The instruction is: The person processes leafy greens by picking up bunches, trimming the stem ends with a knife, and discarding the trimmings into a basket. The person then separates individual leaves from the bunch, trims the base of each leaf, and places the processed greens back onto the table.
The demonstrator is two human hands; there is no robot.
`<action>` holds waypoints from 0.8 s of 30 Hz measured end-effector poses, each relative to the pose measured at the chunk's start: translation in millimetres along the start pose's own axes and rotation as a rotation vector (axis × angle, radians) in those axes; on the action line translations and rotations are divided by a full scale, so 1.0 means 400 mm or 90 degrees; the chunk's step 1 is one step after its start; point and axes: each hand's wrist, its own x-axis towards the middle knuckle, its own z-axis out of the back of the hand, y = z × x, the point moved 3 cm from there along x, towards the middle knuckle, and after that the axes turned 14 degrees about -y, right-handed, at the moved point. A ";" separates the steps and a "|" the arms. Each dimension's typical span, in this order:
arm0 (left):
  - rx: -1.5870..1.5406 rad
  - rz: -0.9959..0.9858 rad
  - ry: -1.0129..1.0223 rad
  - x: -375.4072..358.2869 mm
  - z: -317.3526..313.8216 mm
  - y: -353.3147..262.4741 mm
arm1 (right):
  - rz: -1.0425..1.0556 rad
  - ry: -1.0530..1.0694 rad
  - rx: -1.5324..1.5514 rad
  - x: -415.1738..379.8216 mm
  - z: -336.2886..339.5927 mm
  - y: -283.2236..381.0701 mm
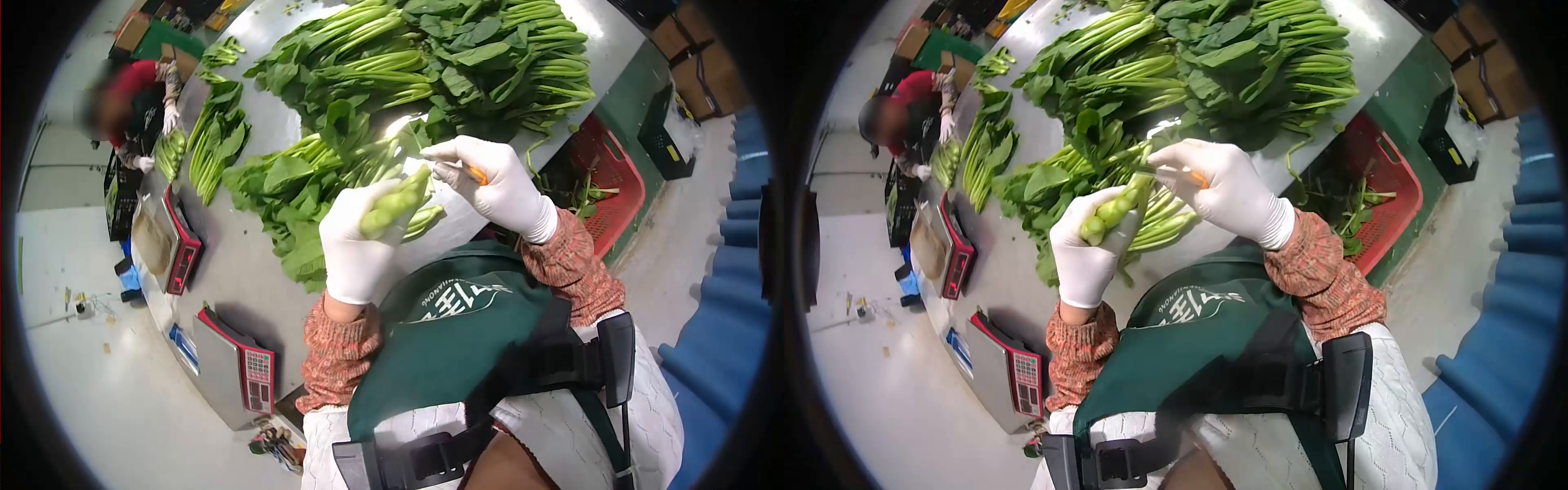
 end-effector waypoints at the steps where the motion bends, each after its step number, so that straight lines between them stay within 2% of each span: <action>1: -0.003 0.021 0.000 -0.002 -0.003 0.011 | 0.021 0.003 -0.056 -0.005 0.011 0.004; 5: -0.050 0.063 0.018 -0.003 -0.015 -0.002 | -0.008 0.033 -0.192 -0.045 -0.007 -0.018; 8: -0.087 0.046 0.027 -0.001 -0.016 0.005 | -0.148 0.063 -0.148 -0.061 -0.008 -0.114; 9: -0.086 0.058 0.027 -0.001 -0.011 0.004 | -0.163 0.035 -0.104 -0.048 -0.007 -0.110; 12: -0.088 0.115 0.021 -0.007 -0.013 0.015 | -0.338 0.060 0.261 -0.043 0.002 -0.036; 13: -0.104 0.137 0.023 -0.014 -0.022 0.030 | -0.264 0.099 0.213 -0.031 -0.004 -0.013; 14: -0.122 0.160 0.027 -0.017 -0.030 0.040 | -0.086 0.076 0.090 -0.027 -0.020 -0.009; 16: -0.057 0.051 -0.040 -0.003 -0.007 0.044 | 0.006 0.084 -0.034 -0.014 -0.013 -0.008; 18: 0.109 -0.081 -0.140 0.026 0.068 0.056 | -0.035 0.030 -0.037 0.005 0.045 0.009; 19: 0.023 0.019 -0.191 0.027 0.119 0.072 | -0.126 0.056 -0.125 0.017 0.103 0.002; 20: -0.061 0.118 -0.247 0.021 0.172 0.082 | -0.096 0.006 -0.190 0.035 0.157 0.011; 22: -0.001 0.169 -0.332 0.018 0.258 0.066 | -0.083 -0.010 -0.616 0.061 0.252 0.015; 23: -0.062 0.152 -0.338 0.012 0.286 0.071 | -0.086 -0.046 -0.681 0.063 0.256 0.015; 24: -0.126 0.133 -0.341 0.008 0.304 0.073 | -0.059 -0.049 -0.629 0.058 0.238 0.009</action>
